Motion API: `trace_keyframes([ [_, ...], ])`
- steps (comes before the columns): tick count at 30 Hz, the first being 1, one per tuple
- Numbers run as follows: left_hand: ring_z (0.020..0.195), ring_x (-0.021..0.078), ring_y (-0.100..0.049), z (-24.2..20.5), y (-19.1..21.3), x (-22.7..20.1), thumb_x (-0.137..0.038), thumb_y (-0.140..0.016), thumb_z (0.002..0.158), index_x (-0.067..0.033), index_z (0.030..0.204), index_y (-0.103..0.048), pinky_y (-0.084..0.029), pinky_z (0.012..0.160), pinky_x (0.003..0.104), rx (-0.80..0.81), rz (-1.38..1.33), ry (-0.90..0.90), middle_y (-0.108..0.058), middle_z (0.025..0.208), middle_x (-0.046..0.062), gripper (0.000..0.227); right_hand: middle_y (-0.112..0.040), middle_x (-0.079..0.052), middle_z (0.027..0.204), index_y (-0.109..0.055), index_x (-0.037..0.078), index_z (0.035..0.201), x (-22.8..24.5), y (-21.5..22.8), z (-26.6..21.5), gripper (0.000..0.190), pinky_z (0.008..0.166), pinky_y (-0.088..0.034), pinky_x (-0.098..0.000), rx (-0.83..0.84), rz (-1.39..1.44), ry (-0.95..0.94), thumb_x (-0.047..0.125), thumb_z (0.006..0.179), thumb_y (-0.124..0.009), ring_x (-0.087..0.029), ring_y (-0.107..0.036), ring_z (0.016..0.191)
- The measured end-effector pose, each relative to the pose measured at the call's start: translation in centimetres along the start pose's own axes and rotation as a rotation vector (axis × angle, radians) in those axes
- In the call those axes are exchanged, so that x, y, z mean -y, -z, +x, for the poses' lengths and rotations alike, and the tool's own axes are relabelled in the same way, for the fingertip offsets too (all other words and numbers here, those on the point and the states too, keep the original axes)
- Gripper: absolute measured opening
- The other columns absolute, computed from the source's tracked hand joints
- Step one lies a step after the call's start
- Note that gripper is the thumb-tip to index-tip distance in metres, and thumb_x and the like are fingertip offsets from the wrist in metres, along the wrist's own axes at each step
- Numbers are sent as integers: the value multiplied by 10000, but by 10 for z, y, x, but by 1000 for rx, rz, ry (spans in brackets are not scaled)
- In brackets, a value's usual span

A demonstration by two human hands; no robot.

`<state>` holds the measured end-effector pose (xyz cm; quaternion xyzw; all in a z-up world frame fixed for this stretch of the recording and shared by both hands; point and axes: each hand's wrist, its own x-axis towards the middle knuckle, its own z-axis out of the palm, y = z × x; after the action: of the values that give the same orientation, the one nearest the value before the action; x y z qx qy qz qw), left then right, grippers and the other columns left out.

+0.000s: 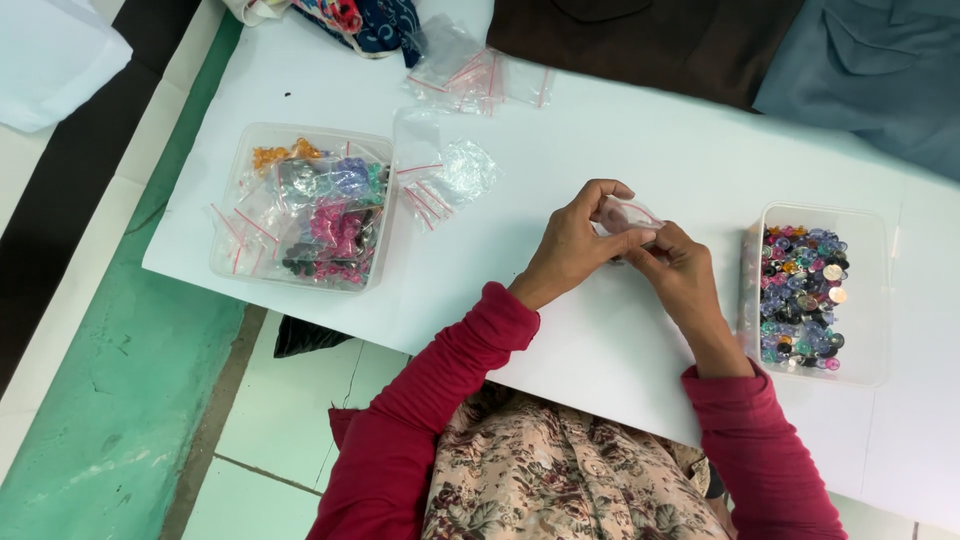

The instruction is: Sorting purple buttons from a mixed container and placing them into a small plastic bag.

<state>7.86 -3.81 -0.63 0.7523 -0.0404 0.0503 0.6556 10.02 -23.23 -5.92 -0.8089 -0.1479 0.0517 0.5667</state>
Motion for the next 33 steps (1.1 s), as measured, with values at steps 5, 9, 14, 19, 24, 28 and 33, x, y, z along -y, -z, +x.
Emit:
trace_keyframes([
  [5, 989, 114, -650, 14, 23, 15, -361, -855, 842, -163, 1371, -539, -491, 823, 248, 192, -161, 38, -710, 1057, 22, 647, -665, -123, 869, -765, 16, 1025, 58, 4, 1, 122, 786, -482, -337, -61, -24, 18, 124, 1033, -709, -185, -605, 853],
  [9, 1069, 145, -640, 15, 41, 34, -271, -849, 879, -131, 1395, -571, -509, 909, 277, 313, -182, 58, -704, 1130, 57, 603, -651, -113, 800, -756, 24, 1042, 63, 5, 1, 147, 762, -487, -353, -155, -147, 123, 134, 1084, -668, -178, -596, 795],
  [14, 1299, 285, -527, 15, 45, 21, -347, -815, 892, -148, 1406, -578, -307, 1129, 509, 282, 220, -62, -656, 1298, 90, 600, -636, -78, 827, -754, 43, 1009, 44, 4, 0, 115, 797, -496, -344, -209, -196, 218, 122, 1070, -697, -214, -642, 849],
  [19, 1383, 309, -413, 11, 33, 35, -513, -819, 829, -110, 1245, -678, -38, 1181, 659, 255, 537, -206, -617, 1324, 91, 596, -677, -122, 894, -734, 27, 1043, 52, -2, -3, 173, 833, -503, -398, -155, -118, 128, 152, 1101, -629, -208, -647, 902],
  [24, 1379, 287, -434, 9, 24, 46, -432, -815, 851, -112, 1043, -751, -27, 1182, 677, 248, 520, -217, -644, 1234, 78, 379, -677, -126, 965, -731, 19, 1054, 50, -6, -2, 152, 911, -519, -406, -120, -100, 134, 142, 1074, -645, -259, -668, 1033],
  [28, 1337, 261, -480, 7, 22, 57, -435, -821, 849, -136, 1014, -762, -41, 1185, 663, 234, 508, -228, -671, 1149, 59, 346, -632, -145, 1095, -727, -7, 1109, 41, -2, -2, 265, 1025, -488, -473, -70, -162, 118, 196, 949, -786, -319, -607, 1201],
  [33, 1065, 201, -657, 7, 24, 48, -313, -851, 840, -144, 969, -687, -91, 1207, 624, 277, 270, -170, -707, 868, -6, 268, -673, -125, 1035, -749, 41, 963, 19, 0, -4, 100, 1007, -484, -413, -73, -34, 107, 141, 971, -743, -269, -627, 1116],
])
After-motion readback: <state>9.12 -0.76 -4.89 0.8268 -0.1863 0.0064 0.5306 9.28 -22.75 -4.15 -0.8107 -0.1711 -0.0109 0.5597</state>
